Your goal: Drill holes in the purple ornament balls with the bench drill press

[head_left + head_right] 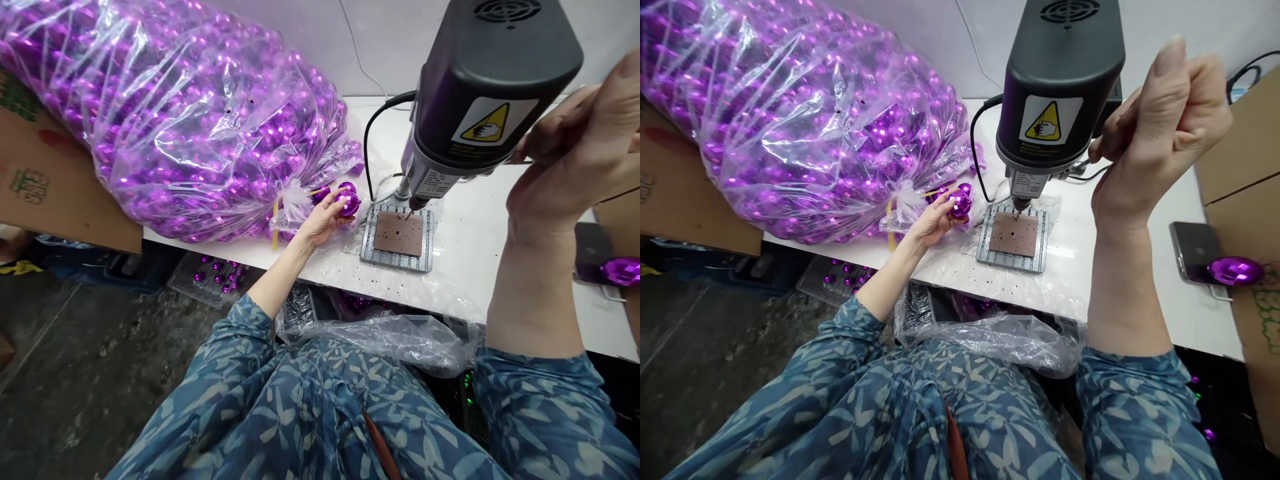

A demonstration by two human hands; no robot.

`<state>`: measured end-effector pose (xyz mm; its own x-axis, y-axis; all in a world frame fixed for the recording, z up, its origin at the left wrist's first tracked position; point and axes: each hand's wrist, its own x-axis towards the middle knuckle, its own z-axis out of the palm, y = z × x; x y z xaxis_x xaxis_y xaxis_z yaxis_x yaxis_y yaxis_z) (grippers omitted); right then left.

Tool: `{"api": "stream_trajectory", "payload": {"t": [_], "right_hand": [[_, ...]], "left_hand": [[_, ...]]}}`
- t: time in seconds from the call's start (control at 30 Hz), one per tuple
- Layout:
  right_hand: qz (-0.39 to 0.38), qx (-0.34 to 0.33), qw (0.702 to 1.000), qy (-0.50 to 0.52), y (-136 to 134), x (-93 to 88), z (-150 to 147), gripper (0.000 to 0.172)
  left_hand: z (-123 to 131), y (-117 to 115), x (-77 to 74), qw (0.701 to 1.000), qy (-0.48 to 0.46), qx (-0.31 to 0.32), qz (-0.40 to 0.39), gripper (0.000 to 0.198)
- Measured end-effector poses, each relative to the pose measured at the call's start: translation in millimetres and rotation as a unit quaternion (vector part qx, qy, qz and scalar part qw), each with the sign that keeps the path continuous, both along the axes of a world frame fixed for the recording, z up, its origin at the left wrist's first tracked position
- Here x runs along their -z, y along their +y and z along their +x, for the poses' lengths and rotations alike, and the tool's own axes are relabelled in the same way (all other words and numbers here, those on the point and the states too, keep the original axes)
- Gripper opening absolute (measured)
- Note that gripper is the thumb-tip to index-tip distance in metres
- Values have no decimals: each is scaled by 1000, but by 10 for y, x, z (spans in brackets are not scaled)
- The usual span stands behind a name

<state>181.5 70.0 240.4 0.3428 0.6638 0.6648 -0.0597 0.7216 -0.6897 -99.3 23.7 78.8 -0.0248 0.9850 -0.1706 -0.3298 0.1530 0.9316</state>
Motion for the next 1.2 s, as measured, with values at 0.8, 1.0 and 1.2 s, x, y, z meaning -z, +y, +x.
{"api": "stream_trajectory", "payload": {"t": [0.8, 1.0, 1.2], "right_hand": [[59, -13, 998, -9, -28, -1, -36, 89], [64, 7, 997, -34, -12, 22, -21, 81], [51, 33, 996, -59, -16, 16, -28, 83]], "left_hand": [[757, -400, 277, 998, -32, 52, -20, 54], [812, -157, 311, 998, -48, 37, -15, 44], [734, -203, 182, 993, -98, 43, -53, 38]]}}
